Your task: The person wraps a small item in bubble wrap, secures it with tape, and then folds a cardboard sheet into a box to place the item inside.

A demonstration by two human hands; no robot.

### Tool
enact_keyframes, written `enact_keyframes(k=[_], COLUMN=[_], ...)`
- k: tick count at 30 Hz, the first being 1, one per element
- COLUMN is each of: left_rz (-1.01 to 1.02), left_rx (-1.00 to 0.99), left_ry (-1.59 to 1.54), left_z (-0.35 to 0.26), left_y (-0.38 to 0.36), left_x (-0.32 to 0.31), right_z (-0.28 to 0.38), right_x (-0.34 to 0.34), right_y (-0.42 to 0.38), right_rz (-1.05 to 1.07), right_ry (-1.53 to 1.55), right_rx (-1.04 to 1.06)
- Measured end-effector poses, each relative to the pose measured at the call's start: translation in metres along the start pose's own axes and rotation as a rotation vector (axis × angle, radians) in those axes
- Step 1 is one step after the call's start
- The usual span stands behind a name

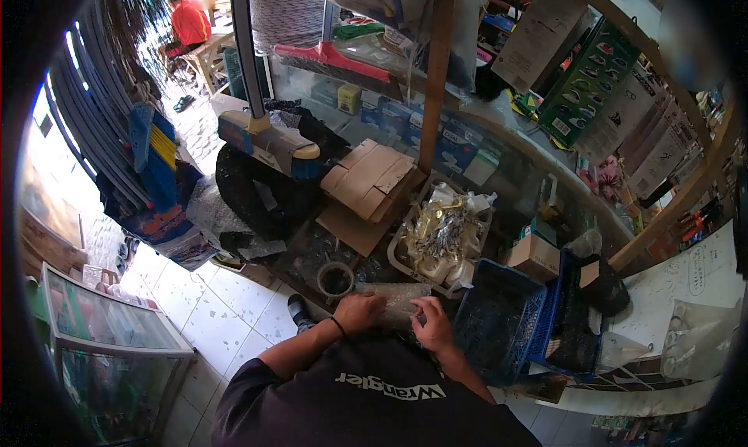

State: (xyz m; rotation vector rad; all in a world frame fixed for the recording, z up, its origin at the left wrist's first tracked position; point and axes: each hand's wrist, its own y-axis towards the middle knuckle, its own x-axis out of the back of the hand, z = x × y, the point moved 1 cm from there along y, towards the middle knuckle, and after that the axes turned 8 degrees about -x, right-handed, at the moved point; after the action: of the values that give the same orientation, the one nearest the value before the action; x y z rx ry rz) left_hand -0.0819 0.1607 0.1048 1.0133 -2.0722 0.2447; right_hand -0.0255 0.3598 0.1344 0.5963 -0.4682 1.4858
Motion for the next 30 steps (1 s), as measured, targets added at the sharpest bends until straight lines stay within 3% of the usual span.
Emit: enact_keyframes(k=[7,13,22,30], left_rz=[0.002,-0.157,0.041,-0.087], left_rx=[-0.015,-0.170,-0.029,0.000], left_ry=[0.143,0.124,0.002,-0.004], left_z=[-0.009,0.005,0.017,0.007], left_y=[0.002,0.008,0.015,0.015], left_x=[0.003,-0.006,-0.011,-0.011], right_z=[-0.006,-0.003,-0.014,0.005], right_x=[-0.003,-0.005,-0.011,0.015], right_y=[0.002,0.005,0.005,0.009], right_rz=[0.003,-0.061,-0.050,-0.351], right_ry=[-0.016,-0.039,-0.028,0.164], right_rx=[0.034,0.054,0.016,-0.063])
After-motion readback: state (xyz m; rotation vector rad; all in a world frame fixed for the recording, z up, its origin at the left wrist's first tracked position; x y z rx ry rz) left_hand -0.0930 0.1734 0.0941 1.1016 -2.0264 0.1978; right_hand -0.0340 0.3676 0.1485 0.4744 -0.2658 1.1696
